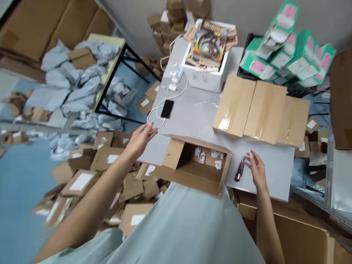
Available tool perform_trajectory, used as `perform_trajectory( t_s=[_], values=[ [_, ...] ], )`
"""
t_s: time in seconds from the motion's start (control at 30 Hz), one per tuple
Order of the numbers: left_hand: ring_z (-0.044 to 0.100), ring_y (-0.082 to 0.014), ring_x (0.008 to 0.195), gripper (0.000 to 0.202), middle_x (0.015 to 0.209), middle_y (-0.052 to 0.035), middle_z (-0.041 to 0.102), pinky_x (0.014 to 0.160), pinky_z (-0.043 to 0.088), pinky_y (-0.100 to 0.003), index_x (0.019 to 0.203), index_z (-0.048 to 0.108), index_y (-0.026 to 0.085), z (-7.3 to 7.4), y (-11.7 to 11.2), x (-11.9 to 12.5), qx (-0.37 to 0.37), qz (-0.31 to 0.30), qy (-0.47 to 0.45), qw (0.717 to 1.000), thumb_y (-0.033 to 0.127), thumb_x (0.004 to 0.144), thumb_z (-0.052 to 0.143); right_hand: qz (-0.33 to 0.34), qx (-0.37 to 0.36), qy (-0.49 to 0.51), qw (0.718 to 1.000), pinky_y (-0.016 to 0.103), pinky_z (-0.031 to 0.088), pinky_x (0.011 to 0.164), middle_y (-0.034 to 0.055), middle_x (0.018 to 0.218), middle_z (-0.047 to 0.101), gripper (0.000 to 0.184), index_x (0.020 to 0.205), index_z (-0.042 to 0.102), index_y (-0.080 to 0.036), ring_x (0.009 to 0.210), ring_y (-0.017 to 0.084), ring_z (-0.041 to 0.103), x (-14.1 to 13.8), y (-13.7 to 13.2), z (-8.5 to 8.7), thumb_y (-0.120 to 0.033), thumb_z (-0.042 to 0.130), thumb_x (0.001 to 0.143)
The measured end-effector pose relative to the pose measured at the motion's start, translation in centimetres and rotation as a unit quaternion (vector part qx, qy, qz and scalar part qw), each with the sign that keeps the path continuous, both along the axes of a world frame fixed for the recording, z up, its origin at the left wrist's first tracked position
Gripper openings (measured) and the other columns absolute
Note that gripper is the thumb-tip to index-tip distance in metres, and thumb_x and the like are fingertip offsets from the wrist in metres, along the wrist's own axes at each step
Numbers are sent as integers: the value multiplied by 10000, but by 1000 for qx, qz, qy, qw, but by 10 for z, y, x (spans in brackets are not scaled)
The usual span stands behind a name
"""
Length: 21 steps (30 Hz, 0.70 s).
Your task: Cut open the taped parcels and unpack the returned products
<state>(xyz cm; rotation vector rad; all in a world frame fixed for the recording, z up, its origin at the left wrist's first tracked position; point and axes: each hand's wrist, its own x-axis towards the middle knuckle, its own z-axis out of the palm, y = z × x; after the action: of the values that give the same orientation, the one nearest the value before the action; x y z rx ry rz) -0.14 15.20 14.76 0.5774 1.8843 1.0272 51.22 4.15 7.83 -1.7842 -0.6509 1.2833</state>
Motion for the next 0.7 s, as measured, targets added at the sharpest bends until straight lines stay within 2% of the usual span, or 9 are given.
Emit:
perform_trajectory(
  t_s=[0.1, 0.2, 0.3, 0.37, 0.4, 0.47, 0.53, 0.63, 0.7],
  values=[
    [775, -236, 1206, 334, 1134, -154, 822, 1302, 482, -442, 1186, 762, 139, -20, -82, -21, -95, 25, -28, 995, 447, 1110, 657, 9, -76, 34, 996, 564, 703, 1038, 191, 1424, 768, 965, 1459, 748, -210, 1280, 386, 785, -24, -55, -21, -906, 810, 793],
    [777, -290, 1245, 498, 1249, -193, 835, 1216, 549, -451, 1256, 793, 161, -40, -130, -14, -172, -23, -103, 979, 604, 1085, 644, 47, -107, 64, 991, 569, 696, 1045, 180, 1455, 765, 927, 1454, 761, -243, 1320, 401, 770, -49, -79, -30, -909, 785, 808],
    [811, -335, 1120, 642, 1240, -193, 841, 964, 650, -432, 1270, 813, 172, -55, -143, 0, -194, -69, -156, 966, 741, 996, 695, 77, -108, 87, 987, 562, 683, 1065, 150, 1445, 784, 882, 1422, 776, -271, 1337, 393, 762, -68, -86, -25, -913, 768, 816],
    [816, -326, 1021, 737, 1218, -186, 843, 832, 642, -381, 1266, 815, 160, -61, -141, 7, -177, -92, -168, 965, 803, 912, 761, 88, -90, 99, 987, 539, 681, 1064, 123, 1420, 801, 846, 1361, 796, -279, 1331, 376, 763, -78, -87, -16, -922, 760, 812],
    [812, -316, 1002, 784, 1220, -181, 842, 813, 631, -363, 1266, 813, 154, -62, -139, 10, -165, -105, -167, 966, 829, 868, 792, 89, -79, 100, 988, 525, 682, 1059, 114, 1402, 809, 828, 1322, 807, -278, 1326, 369, 763, -82, -87, -11, -928, 749, 813],
    [801, -312, 1051, 861, 1236, -169, 839, 865, 623, -358, 1241, 815, 154, -60, -137, 11, -141, -131, -149, 970, 883, 784, 828, 83, -59, 85, 991, 500, 682, 1046, 107, 1356, 826, 811, 1252, 826, -268, 1317, 358, 763, -90, -88, 1, -943, 724, 815],
    [771, -337, 1194, 881, 1280, -153, 834, 996, 610, -383, 1206, 826, 174, -52, -140, 10, -108, -161, -122, 973, 926, 748, 818, 74, -53, 59, 994, 481, 678, 1026, 115, 1292, 845, 834, 1214, 837, -254, 1293, 355, 771, -94, -89, 14, -965, 717, 795],
    [709, -362, 1351, 806, 1354, -119, 821, 1129, 564, -404, 1205, 834, 219, -34, -155, 4, -57, -200, -95, 974, 916, 805, 777, 68, -56, 15, 996, 443, 667, 990, 135, 1242, 859, 899, 1237, 836, -235, 1266, 349, 779, -100, -92, 37, -991, 724, 763],
    [709, -365, 1350, 765, 1354, -106, 819, 1114, 577, -406, 1229, 827, 234, -21, -170, -4, -42, -200, -93, 974, 899, 861, 735, 78, -51, -10, 996, 404, 663, 953, 143, 1259, 856, 901, 1262, 828, -233, 1266, 340, 778, -106, -93, 54, -985, 724, 776]
  ],
)
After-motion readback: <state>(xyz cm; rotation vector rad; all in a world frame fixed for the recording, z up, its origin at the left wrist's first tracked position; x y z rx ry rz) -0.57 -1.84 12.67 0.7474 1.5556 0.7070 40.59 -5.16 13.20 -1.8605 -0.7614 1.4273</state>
